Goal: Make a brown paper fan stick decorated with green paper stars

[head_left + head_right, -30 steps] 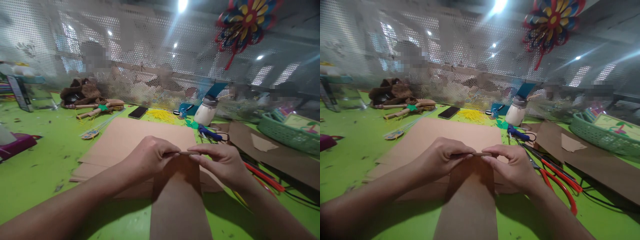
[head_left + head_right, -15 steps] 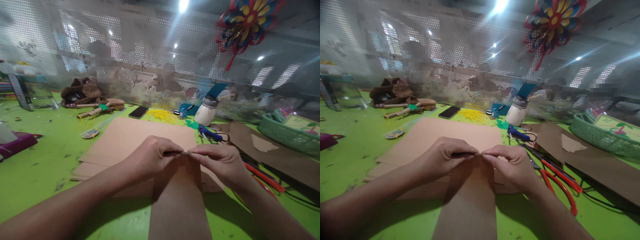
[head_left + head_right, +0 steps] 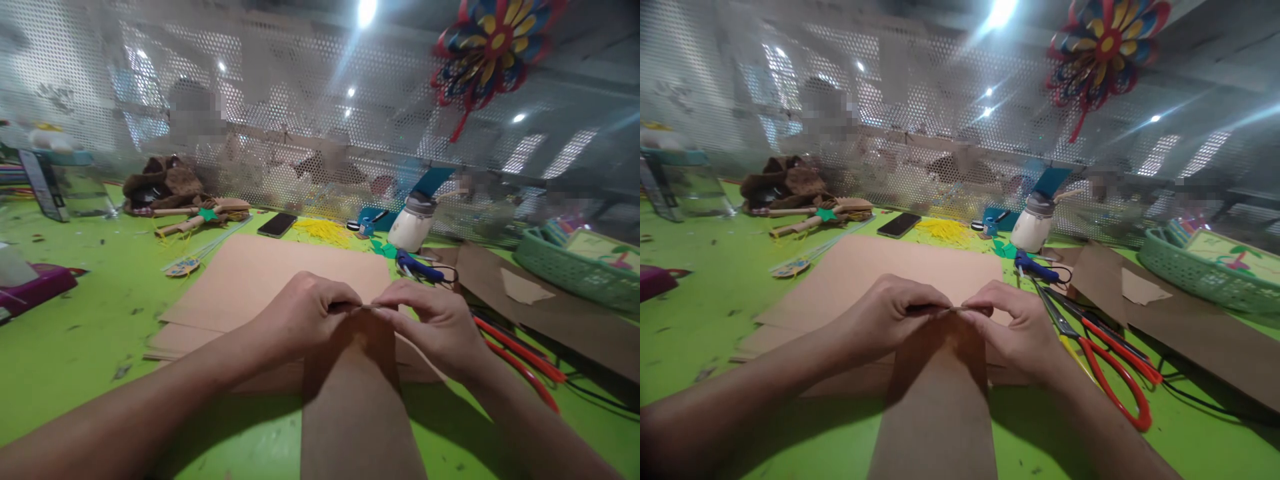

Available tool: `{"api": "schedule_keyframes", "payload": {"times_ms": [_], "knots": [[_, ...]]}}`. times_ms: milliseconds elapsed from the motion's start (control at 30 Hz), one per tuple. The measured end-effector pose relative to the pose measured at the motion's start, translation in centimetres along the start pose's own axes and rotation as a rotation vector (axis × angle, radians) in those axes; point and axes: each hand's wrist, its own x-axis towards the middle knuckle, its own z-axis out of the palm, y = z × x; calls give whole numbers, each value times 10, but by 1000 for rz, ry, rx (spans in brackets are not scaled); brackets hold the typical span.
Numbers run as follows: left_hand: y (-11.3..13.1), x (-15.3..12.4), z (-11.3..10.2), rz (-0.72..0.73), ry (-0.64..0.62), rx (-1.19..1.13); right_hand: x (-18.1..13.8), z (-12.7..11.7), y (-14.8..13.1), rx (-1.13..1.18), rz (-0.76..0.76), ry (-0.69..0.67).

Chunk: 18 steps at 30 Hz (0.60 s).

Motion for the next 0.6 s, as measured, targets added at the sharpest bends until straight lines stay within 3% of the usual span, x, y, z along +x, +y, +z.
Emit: {"api": "schedule_keyframes", "payload": {"times_ms": [233,433,600], "knots": [[1,4,-6,-35,-64,-33,-2,-2,3,4,-4,-6],[-8,8,-22,-106,-254,25,-1,-5,4,-6,68,-24],[-12,9,-29,-159,-340,39,0,-9,7,25,174,-86]]}}
